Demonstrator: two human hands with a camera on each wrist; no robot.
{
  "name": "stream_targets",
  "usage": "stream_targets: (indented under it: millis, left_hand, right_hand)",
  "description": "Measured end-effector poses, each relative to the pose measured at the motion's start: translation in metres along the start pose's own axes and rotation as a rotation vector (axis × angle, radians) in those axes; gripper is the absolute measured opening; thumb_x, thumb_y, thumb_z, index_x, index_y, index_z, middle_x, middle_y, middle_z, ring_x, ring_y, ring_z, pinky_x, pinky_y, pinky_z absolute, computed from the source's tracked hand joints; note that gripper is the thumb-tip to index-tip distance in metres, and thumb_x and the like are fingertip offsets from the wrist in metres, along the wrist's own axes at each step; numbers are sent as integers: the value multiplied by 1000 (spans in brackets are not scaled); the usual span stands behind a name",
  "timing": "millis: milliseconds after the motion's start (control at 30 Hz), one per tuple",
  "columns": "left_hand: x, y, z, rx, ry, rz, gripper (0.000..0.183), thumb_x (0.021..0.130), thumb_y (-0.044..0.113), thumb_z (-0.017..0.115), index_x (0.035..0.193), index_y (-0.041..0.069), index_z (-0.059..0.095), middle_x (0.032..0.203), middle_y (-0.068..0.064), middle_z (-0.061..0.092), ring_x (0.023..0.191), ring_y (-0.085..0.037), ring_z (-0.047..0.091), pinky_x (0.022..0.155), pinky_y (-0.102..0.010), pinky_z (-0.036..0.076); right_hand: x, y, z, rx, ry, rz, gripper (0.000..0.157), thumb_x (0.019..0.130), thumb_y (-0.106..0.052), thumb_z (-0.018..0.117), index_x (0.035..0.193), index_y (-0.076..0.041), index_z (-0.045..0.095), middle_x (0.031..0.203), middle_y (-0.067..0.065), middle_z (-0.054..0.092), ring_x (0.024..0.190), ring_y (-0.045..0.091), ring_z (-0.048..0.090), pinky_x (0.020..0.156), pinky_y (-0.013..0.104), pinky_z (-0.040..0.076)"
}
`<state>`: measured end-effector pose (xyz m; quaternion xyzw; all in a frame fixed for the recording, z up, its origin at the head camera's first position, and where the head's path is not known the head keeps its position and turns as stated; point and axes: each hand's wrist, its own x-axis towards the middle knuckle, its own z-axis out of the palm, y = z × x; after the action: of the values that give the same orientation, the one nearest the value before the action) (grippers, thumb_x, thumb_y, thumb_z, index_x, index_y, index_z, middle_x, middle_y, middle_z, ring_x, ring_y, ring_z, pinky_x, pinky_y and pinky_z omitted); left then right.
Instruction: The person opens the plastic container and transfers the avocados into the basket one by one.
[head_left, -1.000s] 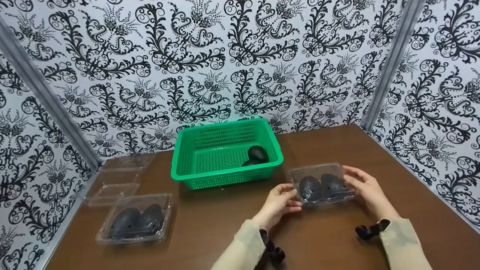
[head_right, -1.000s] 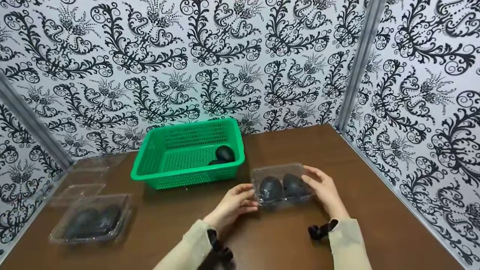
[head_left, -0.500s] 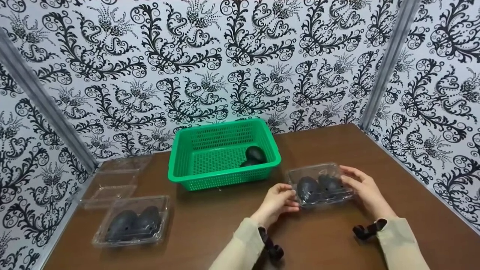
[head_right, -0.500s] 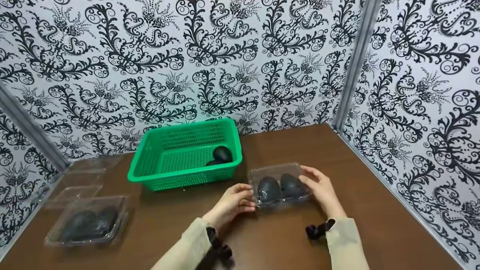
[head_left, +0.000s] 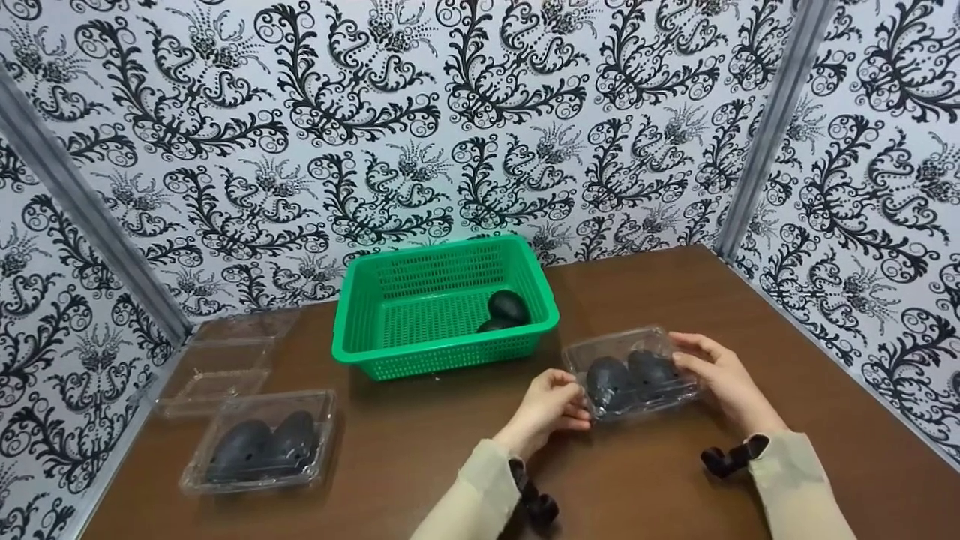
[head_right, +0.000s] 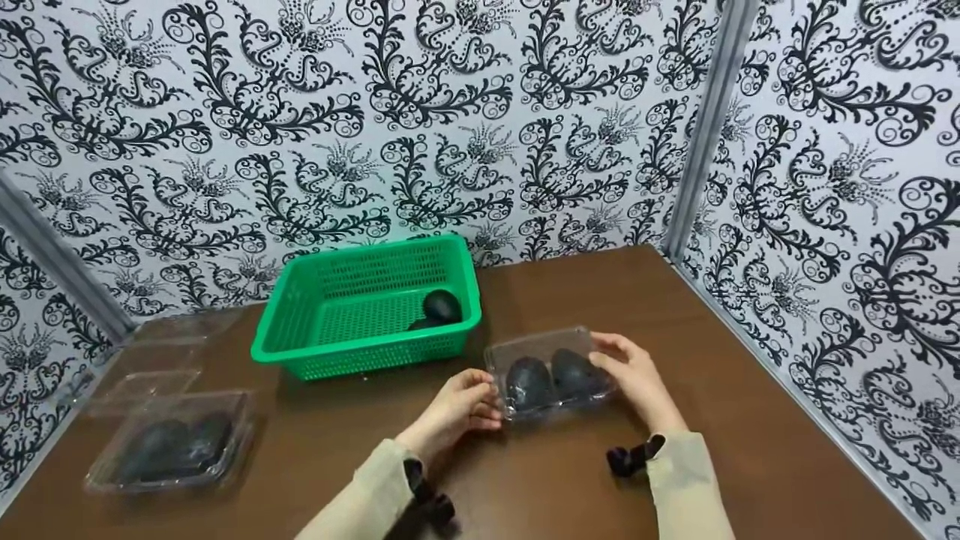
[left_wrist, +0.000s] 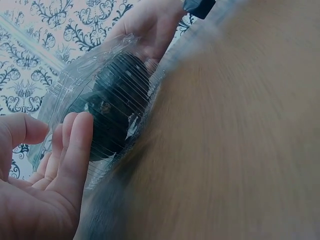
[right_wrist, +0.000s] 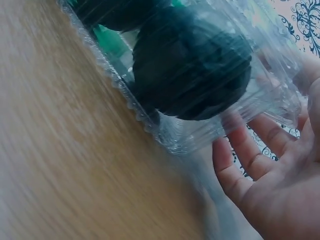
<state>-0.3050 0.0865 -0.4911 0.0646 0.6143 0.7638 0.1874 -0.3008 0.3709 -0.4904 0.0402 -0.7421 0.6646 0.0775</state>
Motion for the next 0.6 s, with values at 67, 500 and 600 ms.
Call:
stream_targets:
  millis: [67,500,600]
  left_hand:
    - [-3,0,-2,6,1,-3,21,82,1,58,101,4,48,76,-12,60,53,-17,59,50,-31,57]
    - [-22,0,-27,7,-12,-1,20,82,2,56,100,5,47,76,-10,59,52,-16,59,49,-30,56]
    - [-27,0,-30,17,-20,0,19,81,2,56,99,5,47,76,-10,59,52,-16,59,49,-30,56]
  right_hand:
    - [-1,0,1,30,-25,10,51,94,-8,63,135,14,43,110,-1,64,87,10,62,74,22,54]
    - [0,-5,23,37,-93,78,54,91,-11,68,136,8,46,127,17,57,93,15,64,76,27,55]
    - [0,-5,26,-35,-108,46,51,91,-13,67,135,7,48,130,24,54,93,13,64,77,26,54]
